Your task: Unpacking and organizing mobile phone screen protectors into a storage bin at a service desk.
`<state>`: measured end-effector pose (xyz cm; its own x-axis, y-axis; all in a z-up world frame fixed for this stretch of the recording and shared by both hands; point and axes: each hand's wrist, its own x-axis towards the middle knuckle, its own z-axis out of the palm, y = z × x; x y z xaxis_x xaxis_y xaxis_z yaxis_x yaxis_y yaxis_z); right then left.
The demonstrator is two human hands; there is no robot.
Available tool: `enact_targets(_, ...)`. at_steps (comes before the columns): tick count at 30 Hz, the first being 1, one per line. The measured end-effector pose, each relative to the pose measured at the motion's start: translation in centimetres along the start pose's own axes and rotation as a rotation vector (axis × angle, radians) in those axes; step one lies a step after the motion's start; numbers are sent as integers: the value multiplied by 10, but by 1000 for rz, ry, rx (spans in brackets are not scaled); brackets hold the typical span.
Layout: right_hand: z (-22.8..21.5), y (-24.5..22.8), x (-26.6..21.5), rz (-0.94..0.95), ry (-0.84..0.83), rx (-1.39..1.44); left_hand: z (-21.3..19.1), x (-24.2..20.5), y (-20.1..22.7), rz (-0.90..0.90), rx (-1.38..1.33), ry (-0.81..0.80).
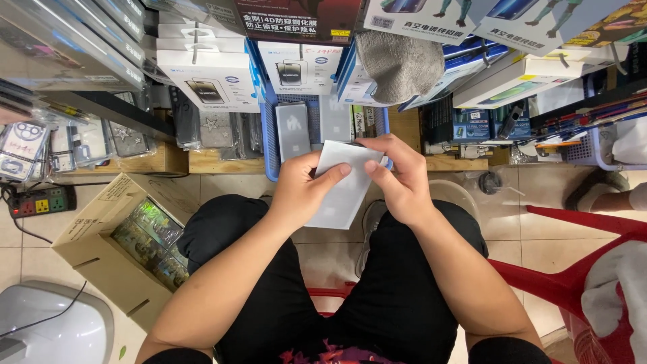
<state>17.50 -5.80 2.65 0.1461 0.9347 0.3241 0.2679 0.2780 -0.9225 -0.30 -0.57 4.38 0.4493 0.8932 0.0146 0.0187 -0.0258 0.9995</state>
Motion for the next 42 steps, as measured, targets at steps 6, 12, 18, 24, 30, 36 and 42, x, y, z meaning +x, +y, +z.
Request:
enact_targets(6, 0, -4, 3, -79, -1, -61, -1, 0, 3, -33, -72, -21)
enact_targets(12, -1, 2, 0, -20, -47, 72, 0, -2, 14, -34, -111, -18)
enact_targets(18, 17, 5, -5, 187, -15, 318, -6, 5, 0, 11, -129, 52)
enact_targets(24, 34, -34, -8, 457, -594, 293, -20, 12, -27, 127, -77, 207)
enact_targets(30, 41, -23, -12, 518, -651, 266, -39, 31, -25, 233, -51, 360)
enact_targets(36, 38, -45, 1, 542, -616, 318, -32, 25, -6, 137, -83, 282)
enact_targets(42, 31, -43, 8, 434, -538, 274, -13, 5, -18, 124, 217, 198)
